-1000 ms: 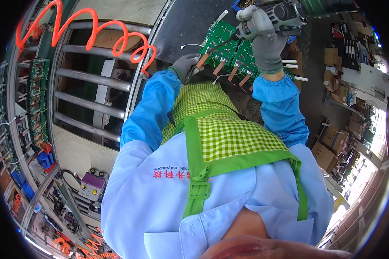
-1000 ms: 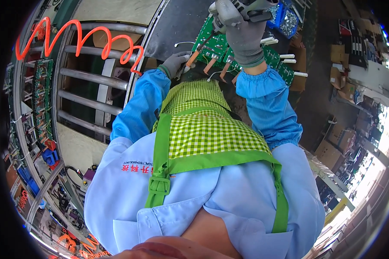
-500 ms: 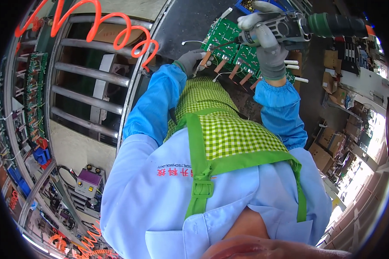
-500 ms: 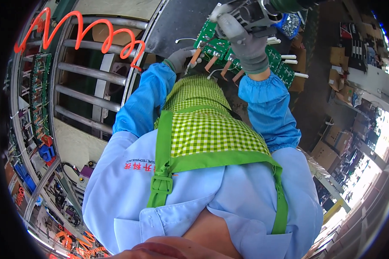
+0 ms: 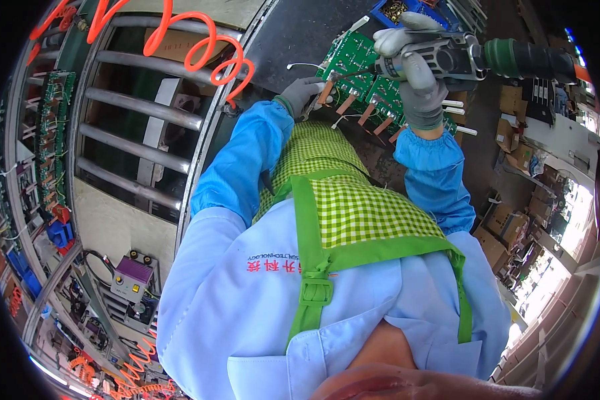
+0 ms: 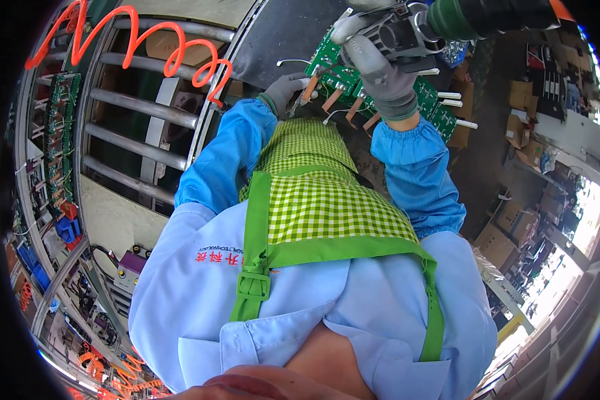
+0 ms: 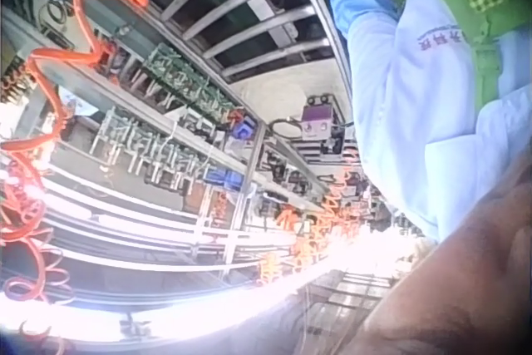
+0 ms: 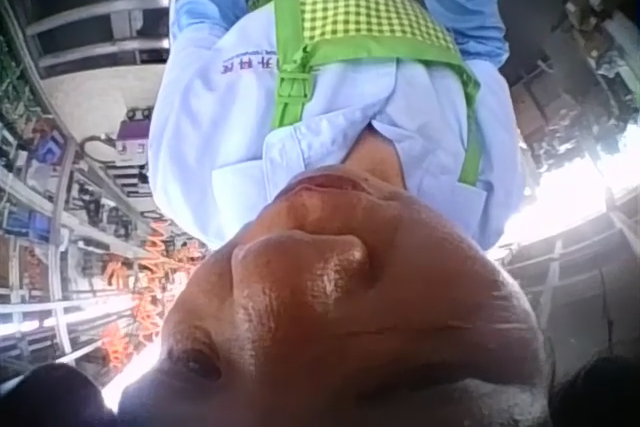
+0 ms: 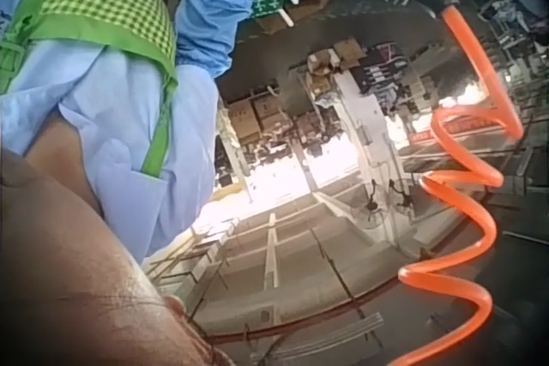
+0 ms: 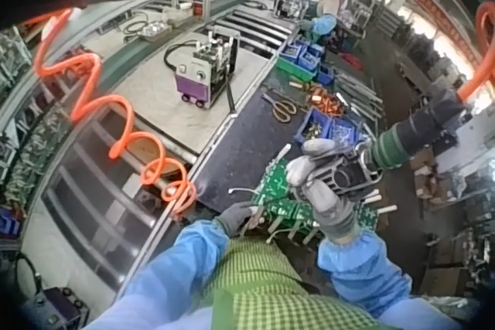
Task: Manually assemble components and secure them with fasteners on printed circuit boards.
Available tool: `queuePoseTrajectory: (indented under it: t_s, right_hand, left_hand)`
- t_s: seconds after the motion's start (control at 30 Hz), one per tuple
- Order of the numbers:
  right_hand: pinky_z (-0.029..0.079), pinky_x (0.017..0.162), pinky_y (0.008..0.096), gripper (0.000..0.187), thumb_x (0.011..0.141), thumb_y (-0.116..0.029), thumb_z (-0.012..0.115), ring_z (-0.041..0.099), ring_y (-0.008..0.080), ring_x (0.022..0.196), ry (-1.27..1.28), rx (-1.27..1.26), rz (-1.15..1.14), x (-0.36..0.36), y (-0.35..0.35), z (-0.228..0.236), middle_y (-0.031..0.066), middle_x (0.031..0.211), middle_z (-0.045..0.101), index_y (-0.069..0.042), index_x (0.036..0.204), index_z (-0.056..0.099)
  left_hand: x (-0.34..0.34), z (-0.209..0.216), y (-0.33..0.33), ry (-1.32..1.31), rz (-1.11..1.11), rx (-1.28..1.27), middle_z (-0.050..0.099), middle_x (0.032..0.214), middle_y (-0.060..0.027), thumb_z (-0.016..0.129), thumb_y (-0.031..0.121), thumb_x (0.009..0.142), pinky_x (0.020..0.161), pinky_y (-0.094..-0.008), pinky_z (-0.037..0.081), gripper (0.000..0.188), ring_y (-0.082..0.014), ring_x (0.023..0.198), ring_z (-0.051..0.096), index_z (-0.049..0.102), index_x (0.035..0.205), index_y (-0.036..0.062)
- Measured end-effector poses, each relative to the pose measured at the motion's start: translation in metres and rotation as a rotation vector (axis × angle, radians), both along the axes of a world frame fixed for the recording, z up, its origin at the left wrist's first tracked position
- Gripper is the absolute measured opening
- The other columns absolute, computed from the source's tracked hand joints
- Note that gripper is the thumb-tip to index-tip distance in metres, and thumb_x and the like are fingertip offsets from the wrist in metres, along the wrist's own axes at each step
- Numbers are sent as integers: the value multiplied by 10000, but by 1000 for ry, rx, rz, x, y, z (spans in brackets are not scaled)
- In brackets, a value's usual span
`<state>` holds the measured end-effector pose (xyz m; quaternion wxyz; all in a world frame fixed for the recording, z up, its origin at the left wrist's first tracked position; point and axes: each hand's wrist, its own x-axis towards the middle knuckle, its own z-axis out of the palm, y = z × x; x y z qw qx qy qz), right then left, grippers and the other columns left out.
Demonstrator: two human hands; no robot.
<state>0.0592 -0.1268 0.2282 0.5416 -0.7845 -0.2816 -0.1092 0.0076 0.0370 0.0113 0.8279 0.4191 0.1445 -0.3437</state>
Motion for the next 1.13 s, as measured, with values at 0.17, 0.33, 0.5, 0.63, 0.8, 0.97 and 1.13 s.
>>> queuePoseTrajectory:
  t_s: [0.17,0.33,0.5,0.63,0.8,0.97,1.13]
  right_hand:
    - [452,846,425,427,820,-164,522,582,226,814,52,437,346,2,24,23,104,831,599,57,1177,445]
    - [459,837,425,444,811,-182,538,587,232,798,42,429,323,1,26,26,100,830,601,59,1172,445]
    - [476,832,409,447,810,-181,540,595,231,815,87,409,245,-6,25,27,109,855,609,55,1175,436]
    - [520,752,352,385,820,-152,511,611,203,817,119,385,145,-11,27,30,105,862,619,51,1142,459]
    - [536,701,351,354,879,-244,498,624,215,779,-37,175,27,-8,9,7,111,865,620,40,1089,492]
    - [529,696,335,426,883,-317,534,627,207,787,126,468,179,-1,13,9,135,853,626,26,1128,471]
    - [522,732,330,538,836,-316,598,624,215,796,244,459,178,-3,13,13,122,865,631,29,1208,420]
  left_hand:
    - [4,9,11,-57,-135,-2,614,983,-104,475,192,904,551,-206,493,325,-169,832,639,506,1175,15]
    - [12,13,18,-9,-215,-8,617,1020,-142,484,211,897,548,-215,541,347,-188,812,646,491,1178,7]
    - [-4,22,3,117,36,-180,612,1023,-122,472,216,914,534,-198,500,344,-148,773,615,492,1173,-9]
    - [-4,12,2,-1,36,-113,601,1017,-98,481,231,922,575,-207,489,346,-129,782,584,504,1168,-11]
    - [-4,13,-3,-16,32,-19,613,979,-97,485,221,923,598,-218,485,322,-136,780,587,537,1130,-20]
    - [-4,-4,-3,-107,1,-51,612,978,-97,487,241,922,604,-221,487,338,-136,775,590,535,1130,-21]
    - [-1,1,4,-57,14,-66,617,978,-106,521,280,903,646,-240,499,393,-138,777,595,521,1155,-21]
